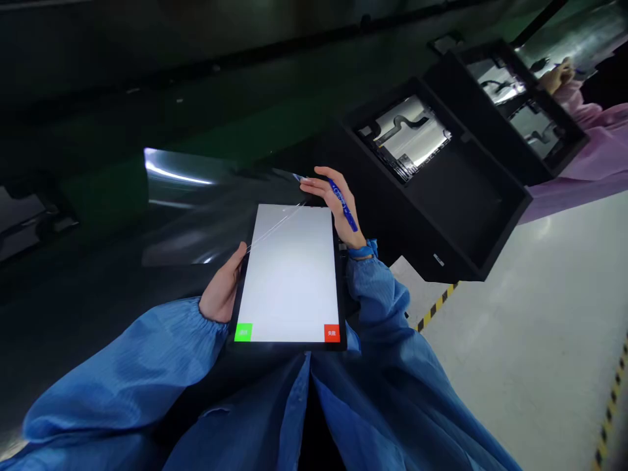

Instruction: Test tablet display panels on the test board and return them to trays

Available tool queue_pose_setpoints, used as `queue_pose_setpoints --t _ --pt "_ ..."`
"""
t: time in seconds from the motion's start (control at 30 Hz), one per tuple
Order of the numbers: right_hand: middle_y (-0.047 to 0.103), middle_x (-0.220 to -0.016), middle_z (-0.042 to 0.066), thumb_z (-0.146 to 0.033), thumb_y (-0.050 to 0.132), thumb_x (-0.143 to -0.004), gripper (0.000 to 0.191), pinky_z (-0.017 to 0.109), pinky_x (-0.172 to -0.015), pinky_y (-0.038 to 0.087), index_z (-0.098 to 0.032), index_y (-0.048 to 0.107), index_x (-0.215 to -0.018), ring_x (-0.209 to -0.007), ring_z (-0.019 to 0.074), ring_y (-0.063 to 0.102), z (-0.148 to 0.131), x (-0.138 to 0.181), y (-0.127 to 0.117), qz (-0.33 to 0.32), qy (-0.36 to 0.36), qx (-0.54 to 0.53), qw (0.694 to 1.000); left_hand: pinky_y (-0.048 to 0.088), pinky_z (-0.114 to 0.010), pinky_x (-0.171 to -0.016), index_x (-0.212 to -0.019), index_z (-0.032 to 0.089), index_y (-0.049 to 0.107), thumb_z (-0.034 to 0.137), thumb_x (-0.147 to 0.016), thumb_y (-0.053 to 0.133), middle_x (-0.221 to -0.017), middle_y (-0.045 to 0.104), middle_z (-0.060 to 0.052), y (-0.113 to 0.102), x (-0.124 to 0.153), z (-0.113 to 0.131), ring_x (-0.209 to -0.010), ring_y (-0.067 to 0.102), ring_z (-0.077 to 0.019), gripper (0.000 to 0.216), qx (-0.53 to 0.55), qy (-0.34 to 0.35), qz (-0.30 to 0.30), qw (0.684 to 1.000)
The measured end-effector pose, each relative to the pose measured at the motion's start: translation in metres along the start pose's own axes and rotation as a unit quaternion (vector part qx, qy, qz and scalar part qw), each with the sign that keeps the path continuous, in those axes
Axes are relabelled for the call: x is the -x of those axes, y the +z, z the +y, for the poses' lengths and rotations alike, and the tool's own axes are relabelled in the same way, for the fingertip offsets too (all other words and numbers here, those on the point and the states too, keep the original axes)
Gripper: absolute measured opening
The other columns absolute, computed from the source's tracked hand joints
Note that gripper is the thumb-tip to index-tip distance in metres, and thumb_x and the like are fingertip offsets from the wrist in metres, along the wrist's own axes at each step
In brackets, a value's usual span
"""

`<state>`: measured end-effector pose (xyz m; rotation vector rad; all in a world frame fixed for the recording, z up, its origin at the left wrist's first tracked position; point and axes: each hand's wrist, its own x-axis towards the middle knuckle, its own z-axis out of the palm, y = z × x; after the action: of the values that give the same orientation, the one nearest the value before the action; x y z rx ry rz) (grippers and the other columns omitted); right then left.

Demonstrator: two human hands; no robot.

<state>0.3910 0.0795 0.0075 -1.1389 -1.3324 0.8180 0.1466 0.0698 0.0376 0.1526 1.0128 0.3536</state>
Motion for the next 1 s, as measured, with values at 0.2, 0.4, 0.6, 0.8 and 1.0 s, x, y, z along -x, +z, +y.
queue_pose_setpoints --t 0.2,0.4,0.6,0.8,1.0 --pt "0.067 -0.126 0.01 -0.062 0.051 -0.096 0.052 0.046 -0.113 0.044 -0.021 0.05 -0.129 -0.12 0.0249 0.065 0.024 -0.001 0.003 -0.056 0.053 -0.026 0.997 0.062 -0.039 -0.082 -0.136 0.012 0.059 0.043 -0.103 0.037 -0.096 0.077 -0.013 0.002 0.001 0.005 -0.087 0.075 -0.0272 0.05 0.023 -0.012 0.007 1.0" --pt "0.067 -0.127 0.007 -0.062 0.046 -0.098 0.05 0.042 -0.113 0.046 -0.024 0.051 -0.13 -0.121 0.0224 0.064 0.033 0.001 0.002 -0.077 0.085 -0.019 0.993 0.061 -0.038 -0.084 -0.137 0.011 0.058 0.039 -0.105 0.03 -0.099 0.076 -0.013 0.011 0.004 0.007 -0.089 0.075 -0.0259 0.051 0.026 -0.004 0.026 0.999" --pt "0.069 -0.126 0.006 -0.073 0.053 -0.087 0.061 0.038 -0.108 0.048 -0.024 0.055 -0.124 -0.119 0.0195 0.064 0.038 -0.003 0.001 -0.086 0.107 0.008 0.99 0.061 -0.041 -0.086 -0.135 0.013 0.061 0.044 -0.104 0.032 -0.101 0.076 -0.012 0.01 0.001 0.004 -0.093 0.074 -0.0286 0.052 0.019 0.007 0.018 1.0" --pt "0.067 -0.13 0.006 -0.075 0.054 -0.084 0.062 0.036 -0.106 0.048 -0.024 0.056 -0.119 -0.12 0.019 0.063 0.042 -0.005 0.001 -0.088 0.117 0.014 0.989 0.059 -0.044 -0.088 -0.132 0.015 0.062 0.046 -0.103 0.031 -0.103 0.076 -0.012 0.006 -0.003 0.003 -0.097 0.073 -0.0306 0.053 0.004 0.018 0.006 1.0" --pt "0.065 -0.134 0.004 -0.074 0.051 -0.087 0.058 0.036 -0.107 0.047 -0.024 0.056 -0.115 -0.122 0.0172 0.062 0.041 -0.003 0.001 -0.1 0.11 0.007 0.989 0.06 -0.045 -0.088 -0.13 0.015 0.064 0.05 -0.101 0.037 -0.104 0.076 -0.013 -0.001 -0.006 -0.001 -0.096 0.073 -0.0319 0.053 -0.021 0.009 0.011 1.0"
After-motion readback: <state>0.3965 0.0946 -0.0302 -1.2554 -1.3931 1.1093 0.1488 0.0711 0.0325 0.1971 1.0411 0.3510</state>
